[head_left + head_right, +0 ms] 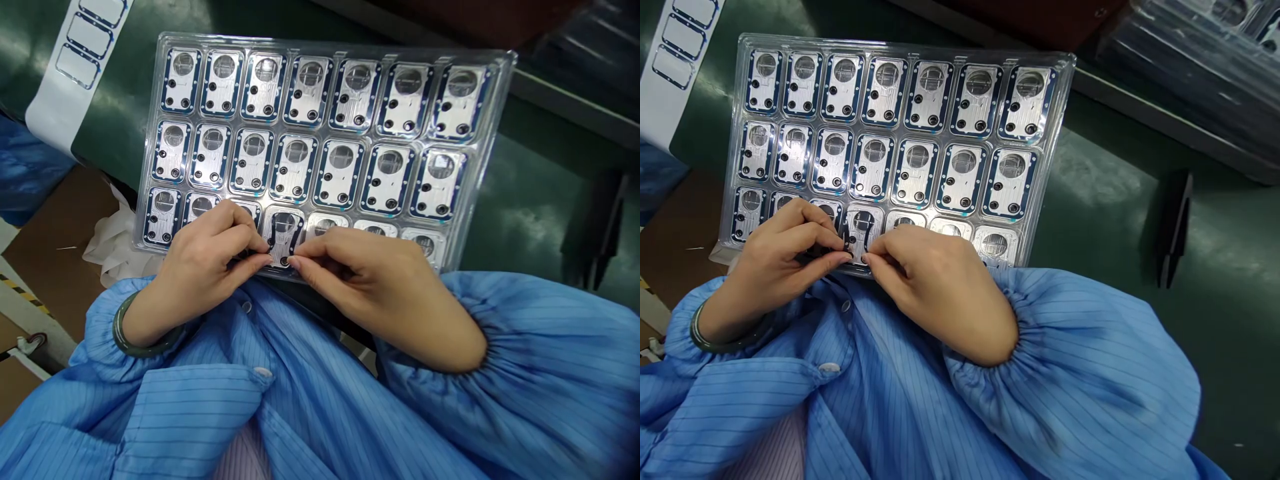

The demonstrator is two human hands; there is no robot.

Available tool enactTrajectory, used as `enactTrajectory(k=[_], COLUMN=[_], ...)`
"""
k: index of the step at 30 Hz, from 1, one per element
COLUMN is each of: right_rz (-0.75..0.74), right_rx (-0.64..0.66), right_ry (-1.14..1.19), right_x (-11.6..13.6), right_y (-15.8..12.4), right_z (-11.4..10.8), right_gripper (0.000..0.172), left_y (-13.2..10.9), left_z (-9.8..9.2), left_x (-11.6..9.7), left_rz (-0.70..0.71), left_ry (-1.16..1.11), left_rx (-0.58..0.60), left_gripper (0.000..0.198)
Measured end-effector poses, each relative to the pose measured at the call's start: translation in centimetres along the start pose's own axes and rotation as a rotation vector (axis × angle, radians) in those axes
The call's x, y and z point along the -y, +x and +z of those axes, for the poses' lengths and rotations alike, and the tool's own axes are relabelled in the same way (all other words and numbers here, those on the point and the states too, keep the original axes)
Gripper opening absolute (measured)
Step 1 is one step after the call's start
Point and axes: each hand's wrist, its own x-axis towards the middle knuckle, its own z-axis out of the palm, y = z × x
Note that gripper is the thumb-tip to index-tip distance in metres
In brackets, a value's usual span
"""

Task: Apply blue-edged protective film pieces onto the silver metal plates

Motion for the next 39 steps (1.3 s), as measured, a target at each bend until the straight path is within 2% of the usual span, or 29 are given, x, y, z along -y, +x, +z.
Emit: enactTrajectory(k=[10,18,27,29,32,36,39], right_rz=[0.026,-0.006,0.075,0.074,0.096,0.162,0.167], right_rx=[0.015,0.046,0.082,0.070,0.025,-0.026,-0.039], right_ry=[0.003,-0.039,-0.109,-0.048,0.191,0.567,0.688], right_x=[-0.27,-0.26,0.20,0.07,-0.15,-0.19,-0.07], right_y=[0.15,0.03,0.46,0.43,0.26,0.18,0.23], right_z=[0.20,0.16,0.25,0.14,-0.04,-0.01,0.26], right_gripper=[0.012,0.008,0.003,0.003,0.009,0.020,0.022], left_y=[0.06,0.22,0.27,0.20,0.04,-0.19,-0.30], left_z=[-0.13,-0.63,-0.48,-0.46,-0.50,-0.44,-0.12], left_x=[-0.21,-0.40,-0.54,-0.42,-0.47,-0.68,-0.54], left_rz=[-0.027,-0.065,-0.070,-0.078,-0.089,-0.061,-0.026], left_ry=[-0.028,-0.016,0.029,-0.022,-0.135,-0.253,-0.275], left_rx=[0.006,0.087,0.118,0.094,0.038,-0.093,-0.173], left_gripper=[0.007,0.008,0.005,0.006,0.007,0.004,0.005])
